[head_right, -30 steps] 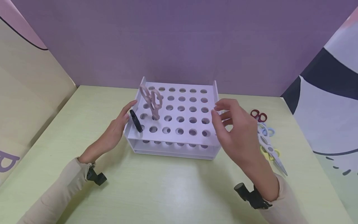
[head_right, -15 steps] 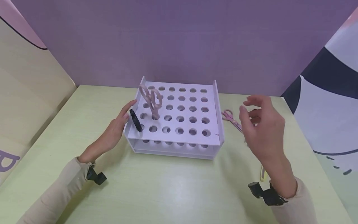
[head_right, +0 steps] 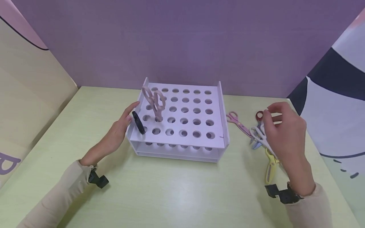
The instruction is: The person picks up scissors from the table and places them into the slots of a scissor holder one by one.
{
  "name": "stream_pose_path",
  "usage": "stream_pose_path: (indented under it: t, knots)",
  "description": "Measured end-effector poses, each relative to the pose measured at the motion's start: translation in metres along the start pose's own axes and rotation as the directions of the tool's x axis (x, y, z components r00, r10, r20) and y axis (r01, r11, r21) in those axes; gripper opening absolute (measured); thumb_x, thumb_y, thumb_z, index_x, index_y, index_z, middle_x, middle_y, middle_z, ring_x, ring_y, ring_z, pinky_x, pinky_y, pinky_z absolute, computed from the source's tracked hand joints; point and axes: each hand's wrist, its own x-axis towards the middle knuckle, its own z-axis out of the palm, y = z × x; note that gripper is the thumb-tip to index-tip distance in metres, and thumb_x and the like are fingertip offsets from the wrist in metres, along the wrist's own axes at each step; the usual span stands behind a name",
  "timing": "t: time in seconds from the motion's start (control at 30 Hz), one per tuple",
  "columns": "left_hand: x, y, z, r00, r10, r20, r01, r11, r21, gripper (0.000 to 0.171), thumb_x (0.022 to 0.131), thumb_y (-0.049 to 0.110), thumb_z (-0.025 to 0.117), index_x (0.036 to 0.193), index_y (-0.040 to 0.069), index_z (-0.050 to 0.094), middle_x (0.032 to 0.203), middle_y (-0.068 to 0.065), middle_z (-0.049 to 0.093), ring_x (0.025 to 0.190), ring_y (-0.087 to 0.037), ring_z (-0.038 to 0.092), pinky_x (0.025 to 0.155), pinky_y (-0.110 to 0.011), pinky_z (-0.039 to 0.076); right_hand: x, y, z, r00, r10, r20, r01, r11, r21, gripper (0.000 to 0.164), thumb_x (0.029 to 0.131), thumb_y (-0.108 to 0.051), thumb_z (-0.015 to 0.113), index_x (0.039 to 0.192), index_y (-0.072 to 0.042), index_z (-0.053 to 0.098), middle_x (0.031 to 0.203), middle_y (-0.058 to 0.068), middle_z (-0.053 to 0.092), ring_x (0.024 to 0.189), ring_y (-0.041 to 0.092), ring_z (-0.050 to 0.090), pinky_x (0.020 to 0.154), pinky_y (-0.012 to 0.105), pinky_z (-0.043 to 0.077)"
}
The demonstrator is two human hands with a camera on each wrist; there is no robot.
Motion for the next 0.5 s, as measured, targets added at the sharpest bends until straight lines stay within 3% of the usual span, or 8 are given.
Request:
stream_pose_path:
  t: [0.2,0.27,0.33,0.43,0.5]
  knots:
    - [-0.001,-0.003,-0.001,1.000,-0.008,-0.001,0.008,1.000,-0.011,0.047,0.109,0.046,0.020,0.156,0.048,0.016,0.142,-0.013,0.055,0.108,-0.029,0.067,0.091,-0.049,0.053,0.003,0.027,0.005,0.990,0.088,0.111,-0.080,0.994,-0.074,0.030,0.098,-0.020,0.056,0.115,0.004,0.061,0.103,0.023,0.068,0.078,-0.025,0.039,0.068,-0.003,0.029]
    - [0.000,-0.003,0.000,1.000,-0.009,0.001,0.009,1.000,-0.010,0.047,0.109,0.047,0.020,0.155,0.049,0.016,0.142,-0.012,0.055,0.109,-0.027,0.067,0.091,-0.048,0.053,0.003,0.037,0.007,0.978,0.116,0.172,-0.099,0.989,-0.106,0.030,0.099,-0.021,0.055,0.115,0.004,0.060,0.105,0.025,0.067,0.082,-0.010,0.055,0.067,0.005,0.033]
    - [0.001,-0.003,0.001,1.000,-0.009,0.000,0.009,1.000,-0.003,0.047,0.109,0.048,0.021,0.156,0.048,0.016,0.141,-0.012,0.056,0.108,-0.025,0.067,0.090,-0.047,0.053,0.003,0.047,0.010,0.961,0.137,0.240,-0.107,0.985,-0.134,0.031,0.100,-0.021,0.054,0.117,0.005,0.058,0.108,0.026,0.065,0.088,0.013,0.065,0.070,0.018,0.040]
    - [0.001,-0.002,0.001,1.000,-0.007,-0.009,0.008,1.000,0.012,0.047,0.109,0.047,0.021,0.156,0.047,0.017,0.139,-0.012,0.057,0.104,-0.025,0.067,0.087,-0.047,0.053,0.003,0.061,0.016,0.926,0.149,0.348,-0.101,0.983,-0.151,0.034,0.101,-0.020,0.053,0.122,0.008,0.054,0.114,0.029,0.060,0.099,0.047,0.060,0.074,0.044,0.046]
    - [0.001,-0.002,0.001,1.000,-0.004,-0.015,0.004,1.000,0.014,0.047,0.109,0.045,0.021,0.156,0.046,0.017,0.139,-0.012,0.057,0.104,-0.025,0.067,0.087,-0.047,0.053,0.004,0.070,0.021,0.891,0.153,0.427,-0.092,0.983,-0.160,0.040,0.101,-0.020,0.054,0.127,0.010,0.050,0.119,0.032,0.056,0.106,0.051,0.055,0.079,0.059,0.046]
